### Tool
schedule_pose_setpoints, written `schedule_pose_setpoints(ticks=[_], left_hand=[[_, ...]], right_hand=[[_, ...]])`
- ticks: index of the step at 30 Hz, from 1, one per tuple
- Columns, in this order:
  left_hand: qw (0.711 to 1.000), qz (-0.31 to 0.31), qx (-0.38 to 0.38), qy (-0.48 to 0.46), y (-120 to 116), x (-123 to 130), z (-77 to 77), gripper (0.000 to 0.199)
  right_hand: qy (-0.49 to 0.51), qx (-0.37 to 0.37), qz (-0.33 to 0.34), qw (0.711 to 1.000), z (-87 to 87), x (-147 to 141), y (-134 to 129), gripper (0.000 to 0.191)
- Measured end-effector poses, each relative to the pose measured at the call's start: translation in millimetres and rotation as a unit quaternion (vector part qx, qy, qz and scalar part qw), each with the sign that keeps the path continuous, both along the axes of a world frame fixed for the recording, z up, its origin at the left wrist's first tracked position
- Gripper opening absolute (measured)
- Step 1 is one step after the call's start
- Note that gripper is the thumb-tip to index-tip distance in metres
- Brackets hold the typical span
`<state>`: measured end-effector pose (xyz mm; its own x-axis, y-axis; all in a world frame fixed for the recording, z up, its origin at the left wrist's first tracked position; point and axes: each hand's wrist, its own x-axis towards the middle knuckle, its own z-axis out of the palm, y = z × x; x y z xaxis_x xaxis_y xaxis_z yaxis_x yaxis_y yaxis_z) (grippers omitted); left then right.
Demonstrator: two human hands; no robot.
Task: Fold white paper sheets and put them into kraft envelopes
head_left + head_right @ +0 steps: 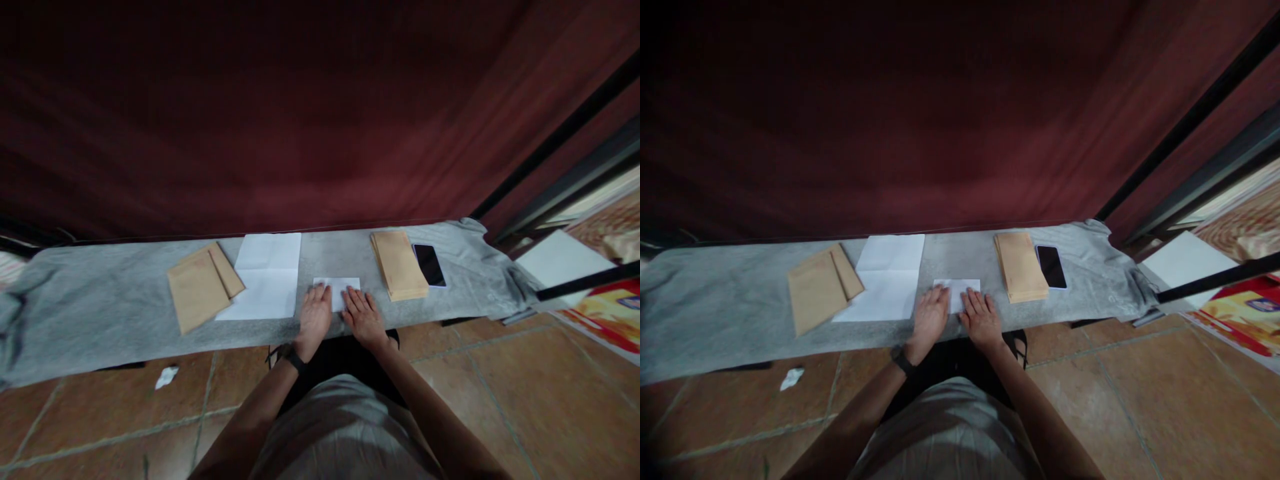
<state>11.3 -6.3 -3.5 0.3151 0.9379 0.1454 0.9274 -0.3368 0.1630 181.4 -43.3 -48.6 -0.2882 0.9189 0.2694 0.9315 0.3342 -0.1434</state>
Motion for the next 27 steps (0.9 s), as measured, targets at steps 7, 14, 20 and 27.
schedule_pose_setpoints(ticks=[7, 14, 20, 27], left_hand=[[0.995, -0.086, -0.005, -0.043, 2, 30, -20.8, 0.061], [1.000, 0.001, 0.005, -0.025, -6, -7, -32.3, 0.064], [0.999, 0.019, -0.008, -0.041, -17, -11, -28.7, 0.061], [0.998, 0.041, -0.018, -0.039, -20, -3, -28.1, 0.061]], right_hand=[[-0.006, 0.003, 0.011, 1.000, -2.3, 1, 1, 0.053], [0.034, -0.008, -0.008, 0.999, 8.2, 1, 2, 0.046], [0.058, -0.049, -0.005, 0.997, 25.1, -21, 22, 0.049], [0.027, -0.031, -0.026, 0.999, 15.1, -24, 30, 0.050]])
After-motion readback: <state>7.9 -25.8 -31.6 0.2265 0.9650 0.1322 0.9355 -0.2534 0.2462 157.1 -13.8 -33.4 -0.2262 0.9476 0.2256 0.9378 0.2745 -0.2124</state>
